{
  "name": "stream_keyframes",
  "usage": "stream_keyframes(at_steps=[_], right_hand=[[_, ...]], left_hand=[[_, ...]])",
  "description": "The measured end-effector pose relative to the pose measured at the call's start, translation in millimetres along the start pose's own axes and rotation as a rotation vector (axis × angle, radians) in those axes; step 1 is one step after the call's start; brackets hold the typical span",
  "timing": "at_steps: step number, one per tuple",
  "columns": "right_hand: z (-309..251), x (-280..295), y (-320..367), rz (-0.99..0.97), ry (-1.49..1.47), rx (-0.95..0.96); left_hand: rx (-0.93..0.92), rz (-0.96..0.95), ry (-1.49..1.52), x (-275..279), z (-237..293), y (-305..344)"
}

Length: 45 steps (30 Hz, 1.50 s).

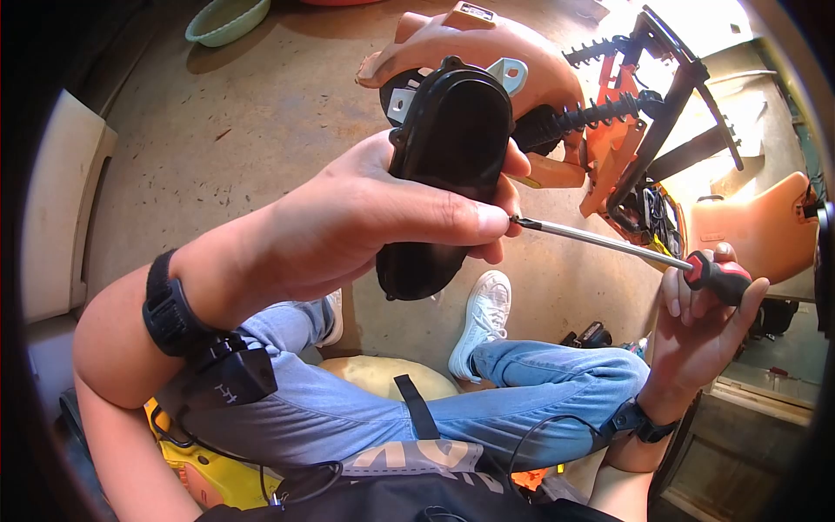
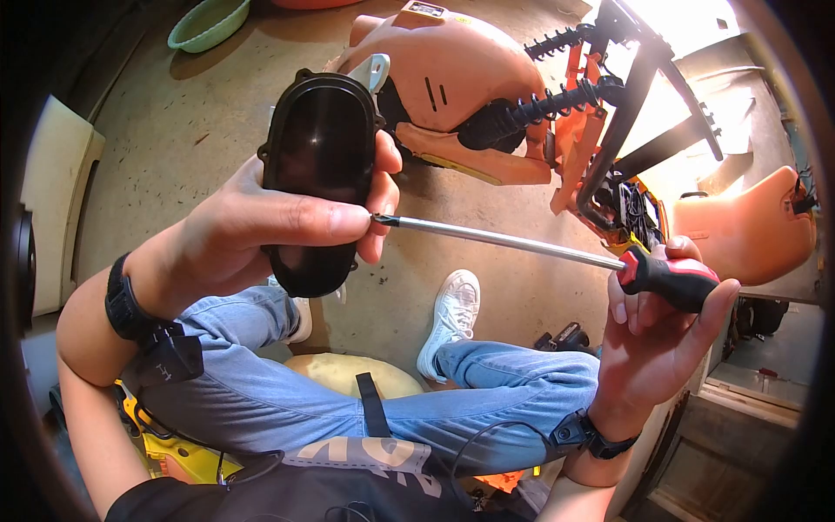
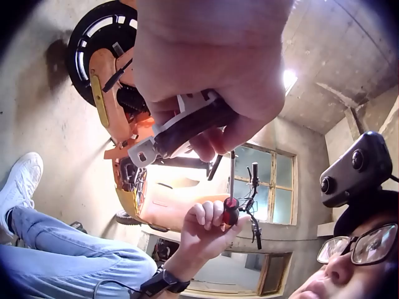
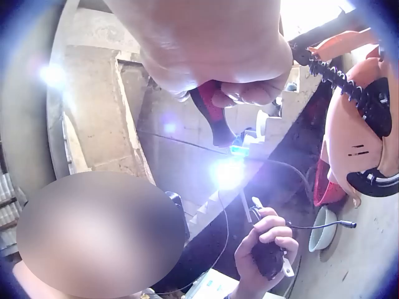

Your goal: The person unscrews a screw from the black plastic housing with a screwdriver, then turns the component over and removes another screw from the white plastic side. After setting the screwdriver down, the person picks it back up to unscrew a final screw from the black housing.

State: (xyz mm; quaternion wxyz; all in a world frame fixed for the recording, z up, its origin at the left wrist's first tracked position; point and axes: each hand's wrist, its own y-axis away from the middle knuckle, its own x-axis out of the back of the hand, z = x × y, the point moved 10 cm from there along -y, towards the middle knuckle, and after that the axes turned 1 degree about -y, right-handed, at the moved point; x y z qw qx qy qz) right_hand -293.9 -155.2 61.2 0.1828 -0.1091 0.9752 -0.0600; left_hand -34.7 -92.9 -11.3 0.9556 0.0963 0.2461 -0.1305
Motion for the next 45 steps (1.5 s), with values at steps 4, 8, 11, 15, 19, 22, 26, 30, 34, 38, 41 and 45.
stream_keyframes(at_steps=[4, 8, 11, 15, 19, 22, 26, 30, 34, 38, 41, 45], right_hand=[[-3, 0, 2, 0.034, 0.053, 0.026], [-7, 4, 3, 0.069, 0.043, 0.056], [-8, 8, 2, 0.059, 0.042, 0.062], [-8, 3, 3, 0.061, 0.046, 0.057], [-7, 4, 5, 0.102, 0.066, 0.060], [-7, 5, 5, 0.095, 0.075, 0.060], [-7, 3, 5, 0.066, 0.086, 0.049], [-10, 2, 5, 0.045, 0.139, 0.095], [-12, -7, 5, -0.010, 0.187, 0.151], [-17, -1, 6, -0.036, 0.321, 0.182], [-15, 7, 8, 0.033, 0.351, 0.164], [-12, 7, 7, -0.007, 0.305, 0.152]], left_hand=[[-0.012, 0.009, -0.019, 2, 0, 0], [-0.029, 0.013, -0.046, 3, 3, -1], [-0.035, 0.017, -0.049, 4, 4, -2], [-0.022, 0.015, -0.036, 4, 1, -2], [-0.015, 0.012, -0.048, 4, 1, -2], [-0.010, 0.012, -0.052, 4, 1, -2], [-0.024, 0.026, -0.105, 6, -1, -3], [-0.063, 0.061, -0.235, 11, 2, -3], [-0.136, 0.116, -0.350, 12, 6, -1], [-0.106, 0.164, -0.364, 18, 10, 0], [-0.137, 0.182, -0.411, 19, 14, 0], [-0.147, 0.183, -0.446, 20, 15, 1]])
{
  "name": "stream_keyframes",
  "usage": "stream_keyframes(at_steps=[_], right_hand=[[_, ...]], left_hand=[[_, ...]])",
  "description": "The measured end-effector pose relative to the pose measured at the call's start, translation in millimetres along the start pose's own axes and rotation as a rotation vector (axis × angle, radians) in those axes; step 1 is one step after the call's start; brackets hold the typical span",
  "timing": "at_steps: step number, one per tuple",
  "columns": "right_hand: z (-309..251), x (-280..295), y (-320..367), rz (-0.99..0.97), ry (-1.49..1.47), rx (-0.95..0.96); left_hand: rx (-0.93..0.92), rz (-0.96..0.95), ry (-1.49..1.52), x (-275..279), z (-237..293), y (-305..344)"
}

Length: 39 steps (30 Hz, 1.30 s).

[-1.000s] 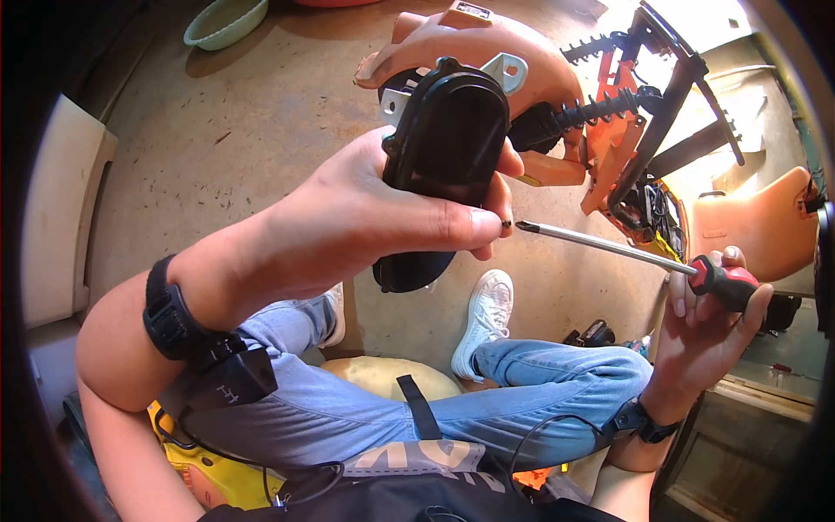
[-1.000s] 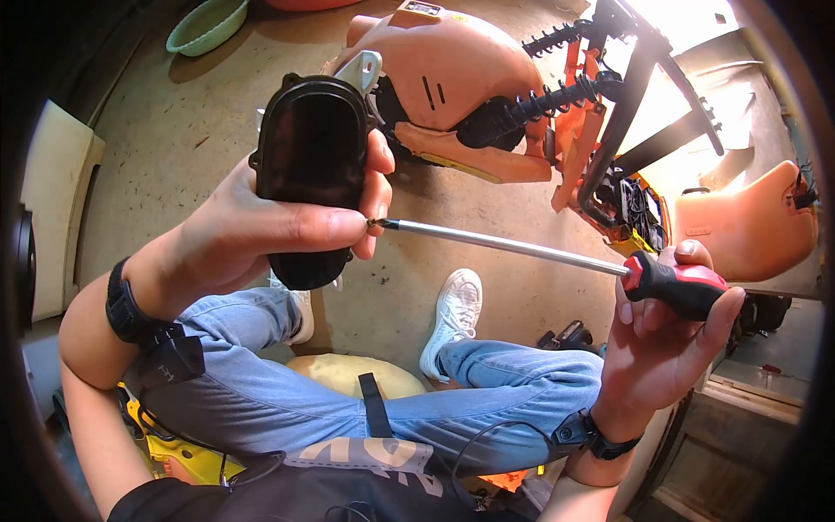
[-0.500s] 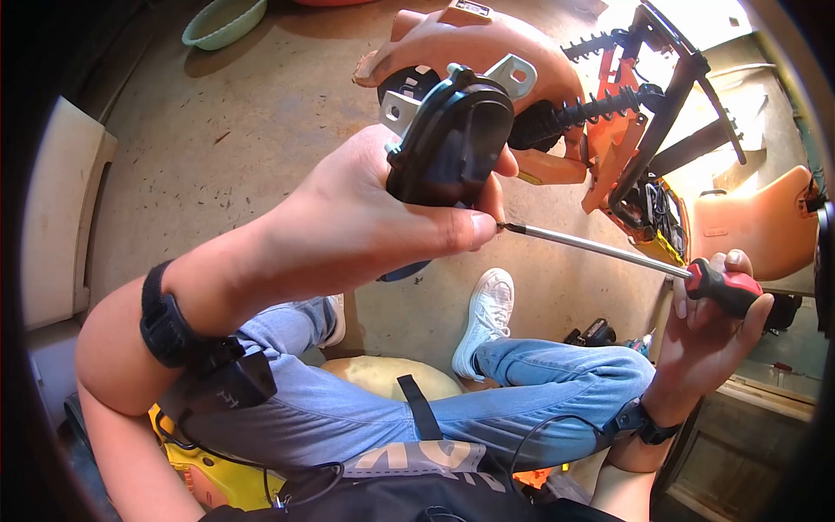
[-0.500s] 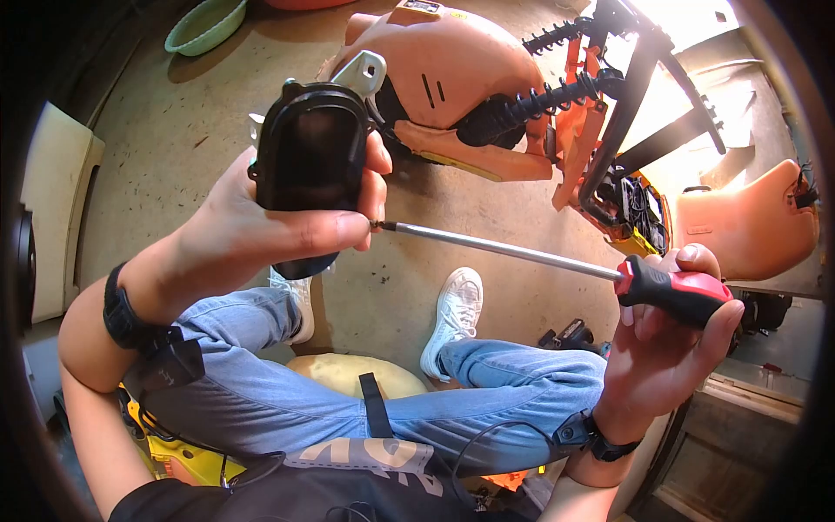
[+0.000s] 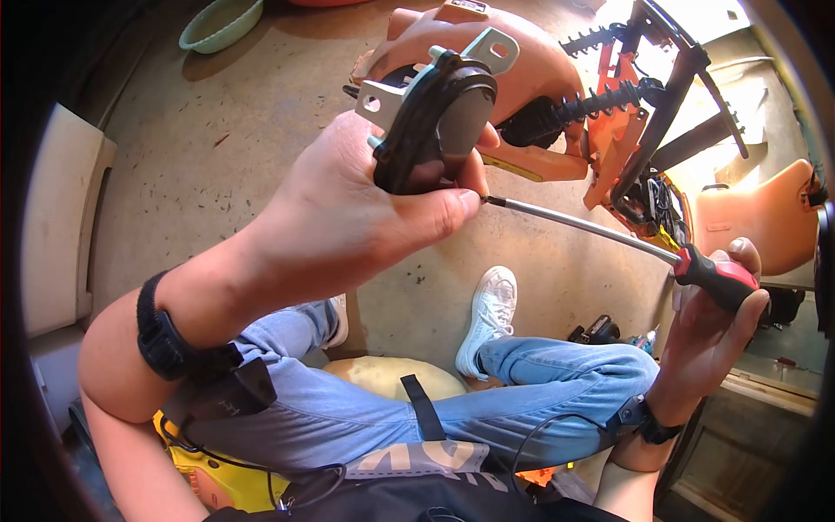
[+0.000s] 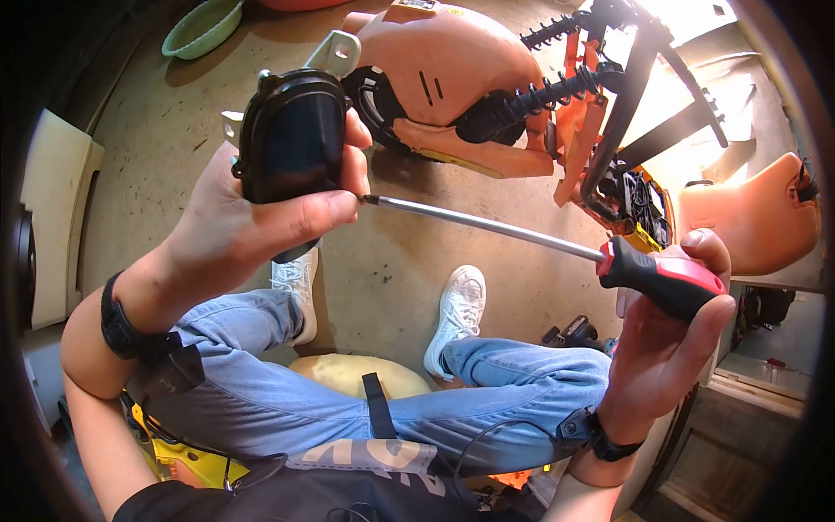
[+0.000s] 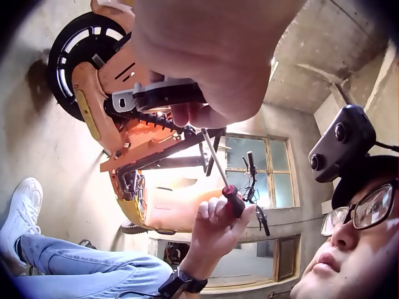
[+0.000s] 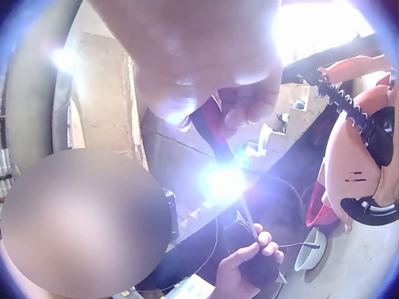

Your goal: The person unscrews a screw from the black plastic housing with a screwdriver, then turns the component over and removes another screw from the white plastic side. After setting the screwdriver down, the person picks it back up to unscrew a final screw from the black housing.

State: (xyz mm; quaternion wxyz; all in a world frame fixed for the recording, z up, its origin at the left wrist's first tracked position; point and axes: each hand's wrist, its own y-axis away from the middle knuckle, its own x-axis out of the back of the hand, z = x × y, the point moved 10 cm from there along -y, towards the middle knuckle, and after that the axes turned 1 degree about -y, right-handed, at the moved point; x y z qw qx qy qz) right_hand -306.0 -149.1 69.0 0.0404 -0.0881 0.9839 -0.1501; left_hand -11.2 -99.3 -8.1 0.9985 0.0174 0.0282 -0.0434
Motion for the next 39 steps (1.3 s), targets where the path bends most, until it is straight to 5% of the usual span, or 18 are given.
stream_keyframes(at_steps=[9, 15, 22, 28, 30, 39], right_hand=[[0, -10, 0, -0.083, 0.094, -0.022], [1, 11, 1, 0.117, -0.043, 0.027], [2, -10, 7, -0.129, -0.166, 0.034], [1, -22, 17, -0.108, -0.060, 0.021], [0, -13, 20, 0.050, -0.049, 0.021], [1, -11, 18, -0.073, 0.037, 0.030]], left_hand=[[-0.029, 0.037, 0.027, 4, -3, -2], [-0.027, 0.022, 0.120, 1, 2, -3], [0.075, -0.018, 0.093, -2, -6, 0], [0.147, -0.099, 0.197, -11, -14, 1], [0.153, -0.088, 0.185, -11, -12, 2], [0.138, -0.047, 0.090, -9, -10, 3]])
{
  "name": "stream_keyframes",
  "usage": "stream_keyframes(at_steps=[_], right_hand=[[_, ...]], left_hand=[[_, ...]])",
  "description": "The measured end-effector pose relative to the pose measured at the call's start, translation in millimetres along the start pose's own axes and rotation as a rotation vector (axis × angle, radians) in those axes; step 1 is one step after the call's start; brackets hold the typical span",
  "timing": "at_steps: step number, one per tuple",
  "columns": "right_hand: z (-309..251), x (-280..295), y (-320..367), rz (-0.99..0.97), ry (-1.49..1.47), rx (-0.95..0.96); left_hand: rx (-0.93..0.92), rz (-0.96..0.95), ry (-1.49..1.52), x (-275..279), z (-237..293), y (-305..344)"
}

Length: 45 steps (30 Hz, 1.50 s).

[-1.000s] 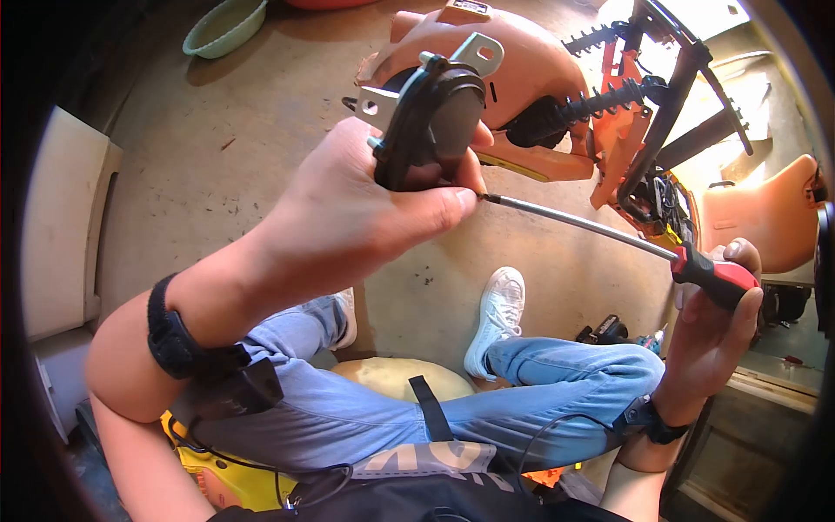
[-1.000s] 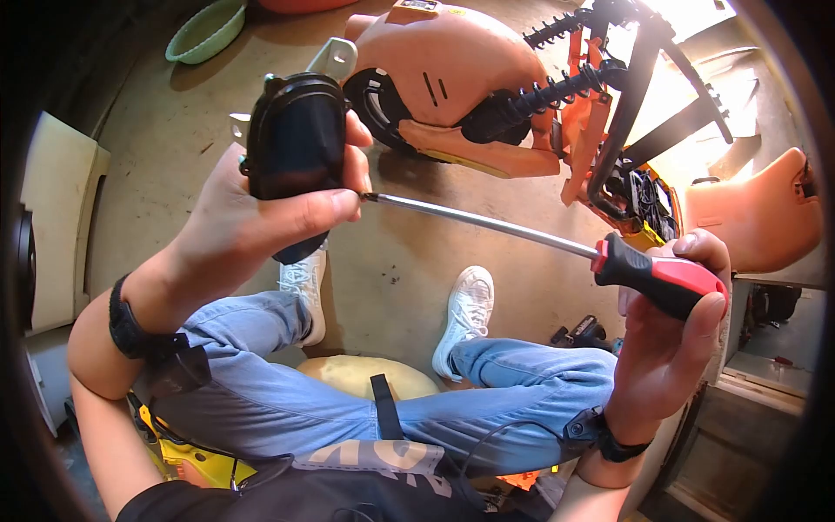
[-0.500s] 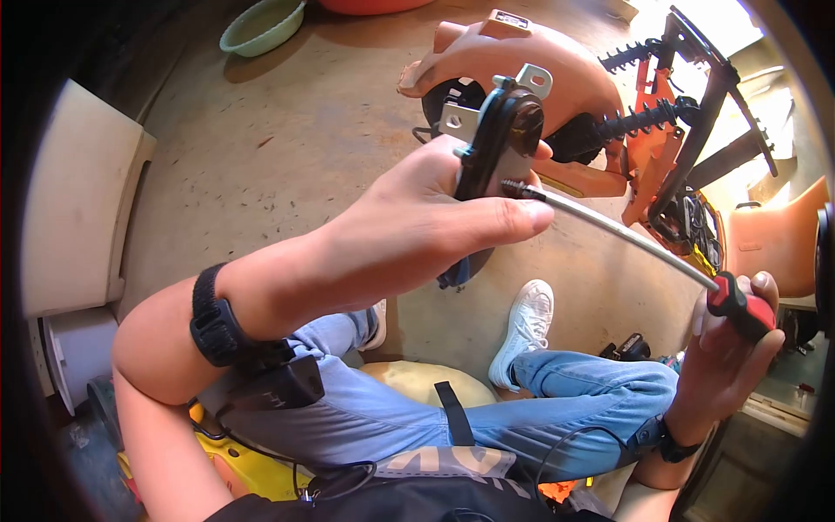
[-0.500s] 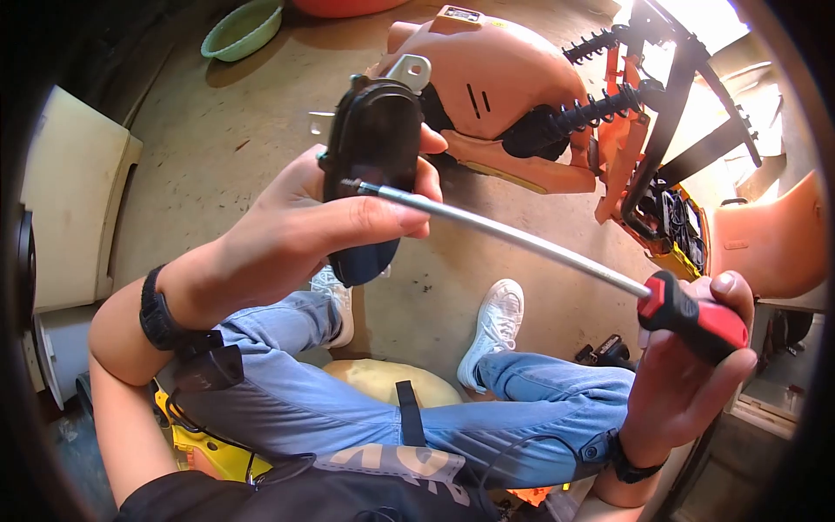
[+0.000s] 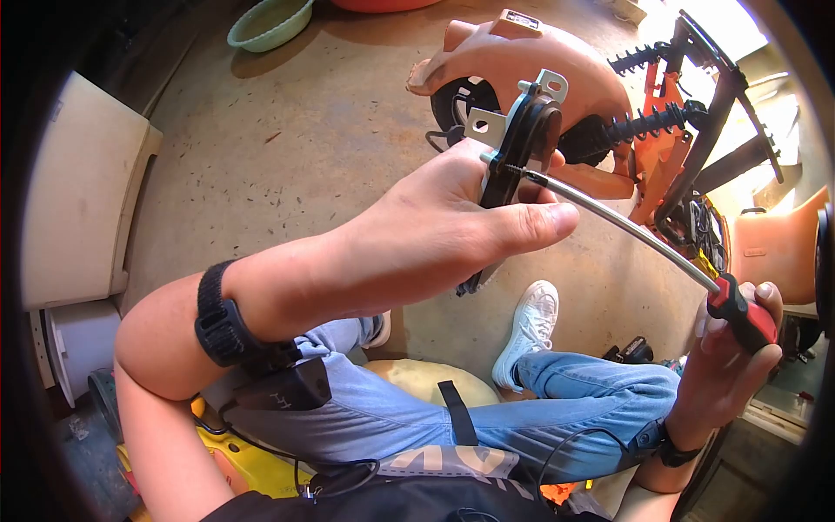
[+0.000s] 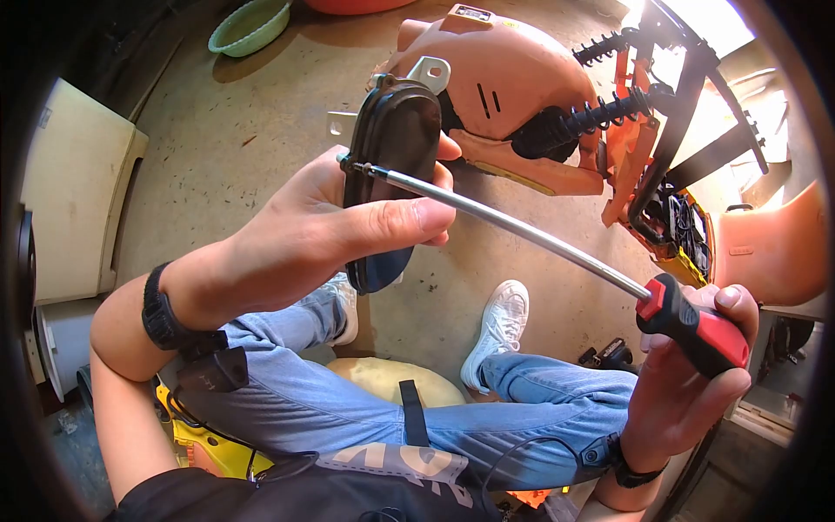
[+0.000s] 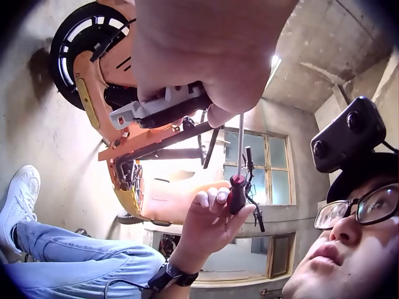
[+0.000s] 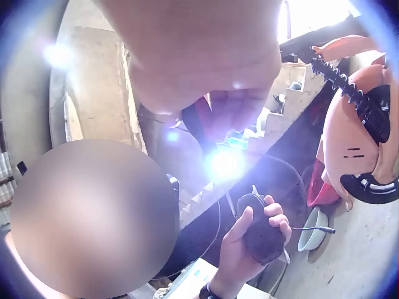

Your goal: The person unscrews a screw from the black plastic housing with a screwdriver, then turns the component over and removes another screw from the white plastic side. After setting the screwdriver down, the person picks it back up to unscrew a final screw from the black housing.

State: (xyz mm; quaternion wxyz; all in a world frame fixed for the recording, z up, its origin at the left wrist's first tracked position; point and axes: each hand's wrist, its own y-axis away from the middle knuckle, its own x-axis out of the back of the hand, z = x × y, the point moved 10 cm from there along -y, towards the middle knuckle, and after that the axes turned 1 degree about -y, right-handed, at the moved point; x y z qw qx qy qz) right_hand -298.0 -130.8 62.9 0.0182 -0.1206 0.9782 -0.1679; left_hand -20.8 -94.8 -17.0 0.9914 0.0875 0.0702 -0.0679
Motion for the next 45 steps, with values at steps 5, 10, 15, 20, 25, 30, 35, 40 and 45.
stream_keyframes(at_steps=[5, 10, 15, 20, 25, 30, 35, 40, 45], right_hand=[[1, -1, 1, -0.016, -0.002, -0.018], [1, -3, 0, -0.042, 0.019, -0.031], [1, -5, 0, -0.052, 0.011, -0.029], [1, -4, 1, -0.016, 0.037, -0.024], [3, -3, 3, 0.039, 0.103, -0.039], [6, -22, -4, -0.064, 0.167, -0.069], [-1, -37, -8, -0.104, 0.083, -0.001], [0, -21, -6, 0.009, 0.160, 0.002], [17, -22, -2, -0.219, -0.075, -0.201]], left_hand=[[-0.014, -0.011, -0.008, -1, 4, 0], [0.024, -0.016, -0.058, -2, 1, 1], [0.005, -0.012, -0.060, -1, 0, 0], [0.016, -0.020, -0.077, -2, 1, 1], [-0.047, 0.037, -0.104, 4, 7, 1], [-0.092, 0.093, -0.174, 8, 9, 1], [-0.078, 0.132, -0.206, 11, 3, 0], [-0.098, 0.131, -0.247, 10, 4, 0], [-0.077, 0.075, -0.178, 5, 6, 2]])
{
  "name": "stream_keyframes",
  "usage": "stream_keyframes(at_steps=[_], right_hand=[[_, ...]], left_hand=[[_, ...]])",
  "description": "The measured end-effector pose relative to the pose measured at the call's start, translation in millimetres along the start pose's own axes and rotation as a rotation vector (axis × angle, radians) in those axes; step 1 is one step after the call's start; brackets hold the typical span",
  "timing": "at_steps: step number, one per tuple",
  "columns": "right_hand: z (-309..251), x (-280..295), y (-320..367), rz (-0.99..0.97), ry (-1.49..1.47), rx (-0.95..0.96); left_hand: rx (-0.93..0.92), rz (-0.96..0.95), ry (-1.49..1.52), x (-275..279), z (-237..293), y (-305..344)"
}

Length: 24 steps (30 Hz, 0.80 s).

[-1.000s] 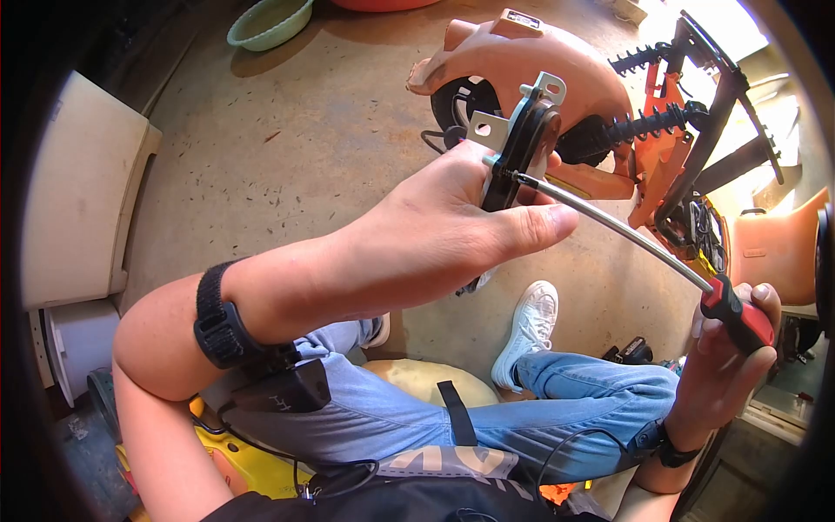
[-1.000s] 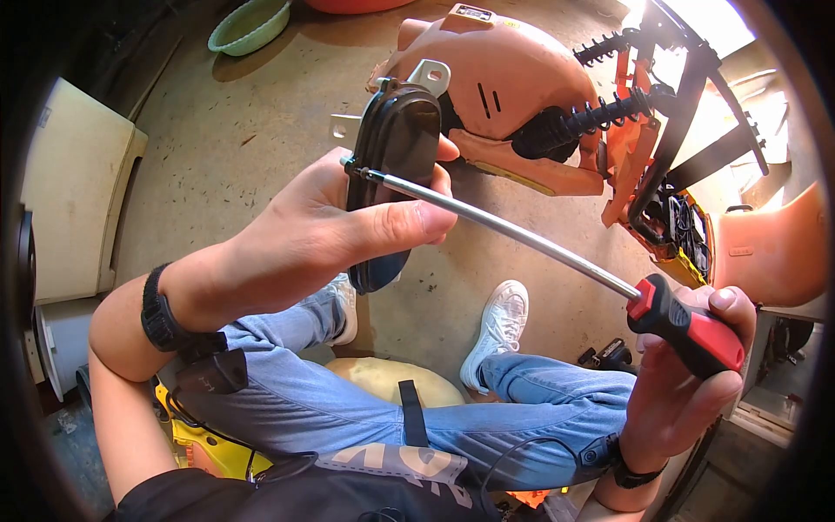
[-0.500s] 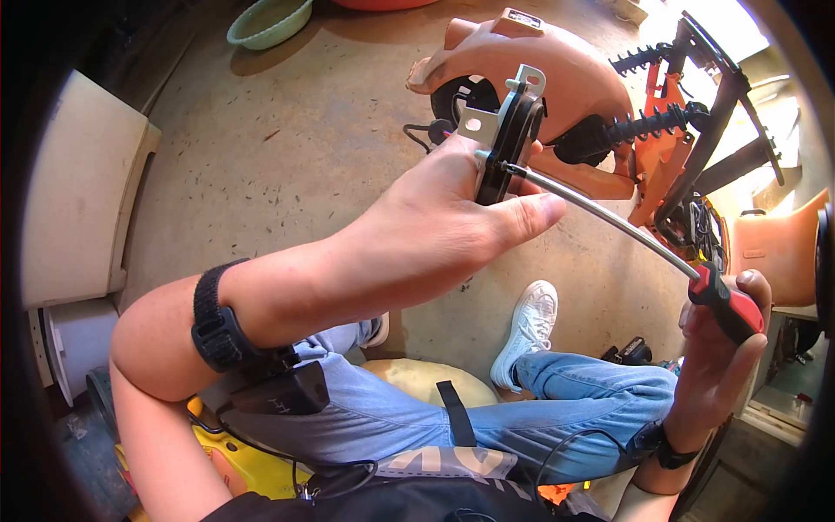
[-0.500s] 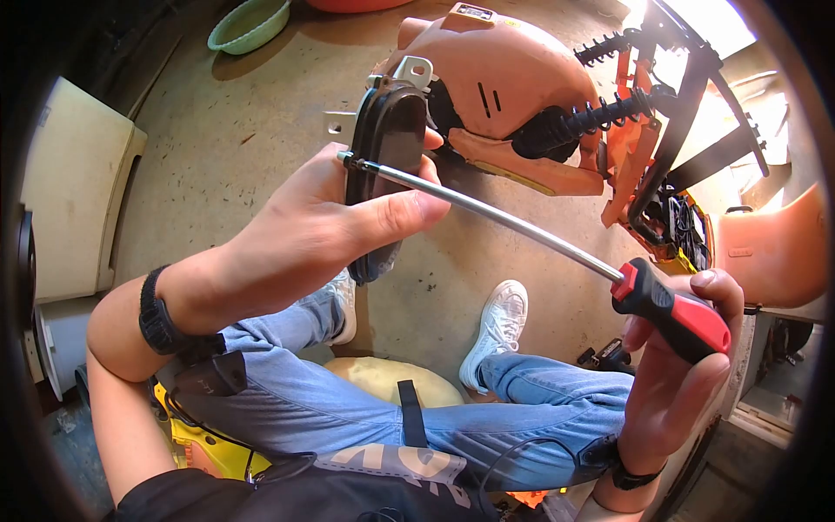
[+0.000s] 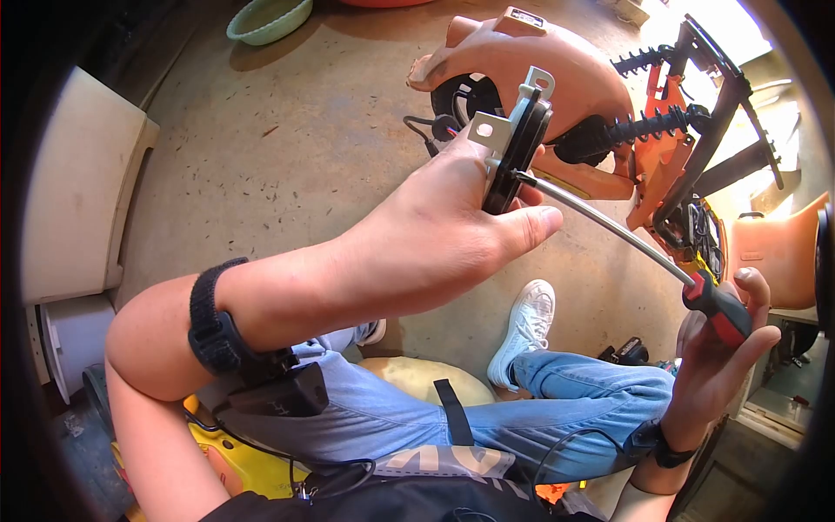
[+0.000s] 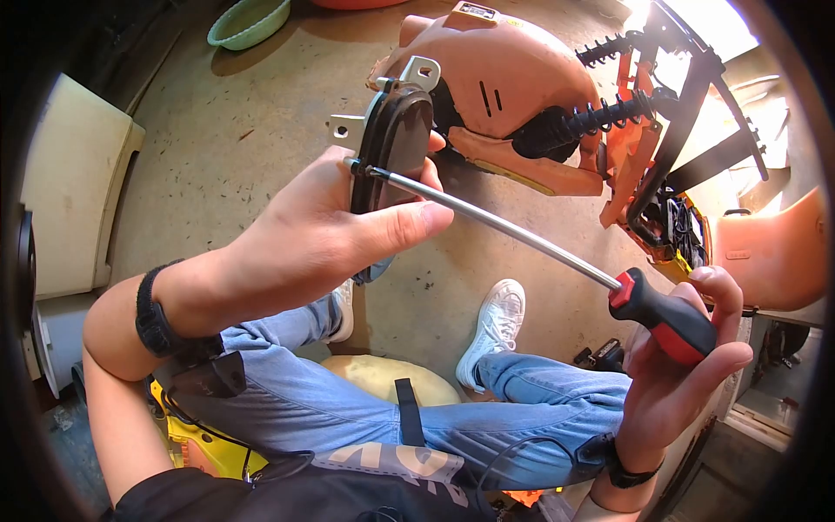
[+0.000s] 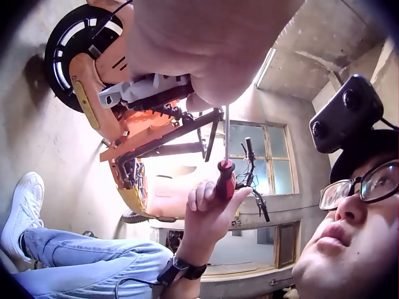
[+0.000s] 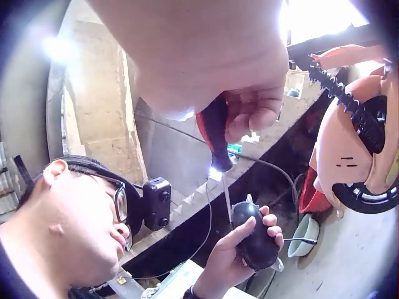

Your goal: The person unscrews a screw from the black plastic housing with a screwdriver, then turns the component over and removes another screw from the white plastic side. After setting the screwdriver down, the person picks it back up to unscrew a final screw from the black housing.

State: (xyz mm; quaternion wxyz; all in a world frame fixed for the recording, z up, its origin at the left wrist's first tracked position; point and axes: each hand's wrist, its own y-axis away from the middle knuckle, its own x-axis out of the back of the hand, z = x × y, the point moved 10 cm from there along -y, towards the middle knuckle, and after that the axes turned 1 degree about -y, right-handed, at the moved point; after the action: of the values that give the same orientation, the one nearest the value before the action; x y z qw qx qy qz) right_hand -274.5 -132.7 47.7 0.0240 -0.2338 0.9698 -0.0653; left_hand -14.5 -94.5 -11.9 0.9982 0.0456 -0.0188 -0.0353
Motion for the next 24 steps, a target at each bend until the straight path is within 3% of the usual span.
stream_keyframes(at_steps=[1, 3, 6, 10, 12, 15, 19, 21, 24], right_hand=[[0, -3, -1, -0.001, 0.000, 0.000], [-7, -3, -5, 0.164, 0.303, 0.079], [-19, -19, -10, 0.285, 0.374, 0.180], [-19, -6, -2, 0.300, 0.376, 0.181], [-2, 11, 3, 0.263, 0.304, 0.009], [8, 11, 2, 0.130, 0.082, -0.052], [-6, -17, -9, 0.179, 0.300, 0.068], [-19, -17, -8, 0.318, 0.370, 0.181], [-17, -18, -7, 0.305, 0.342, 0.167]], left_hand=[[0.022, -0.015, -0.016, -1, -1, 0], [-0.024, 0.050, -0.080, 4, -1, 1], [-0.058, 0.100, -0.115, 9, 2, 1], [-0.105, 0.094, -0.141, 8, 4, 0], [-0.076, 0.072, -0.139, 7, 1, 0], [-0.058, 0.067, -0.121, 5, 0, 1], [-0.034, 0.107, -0.122, 10, -3, 0], [-0.016, 0.096, -0.129, 10, -2, 1], [-0.003, 0.086, -0.135, 9, -2, 2]])
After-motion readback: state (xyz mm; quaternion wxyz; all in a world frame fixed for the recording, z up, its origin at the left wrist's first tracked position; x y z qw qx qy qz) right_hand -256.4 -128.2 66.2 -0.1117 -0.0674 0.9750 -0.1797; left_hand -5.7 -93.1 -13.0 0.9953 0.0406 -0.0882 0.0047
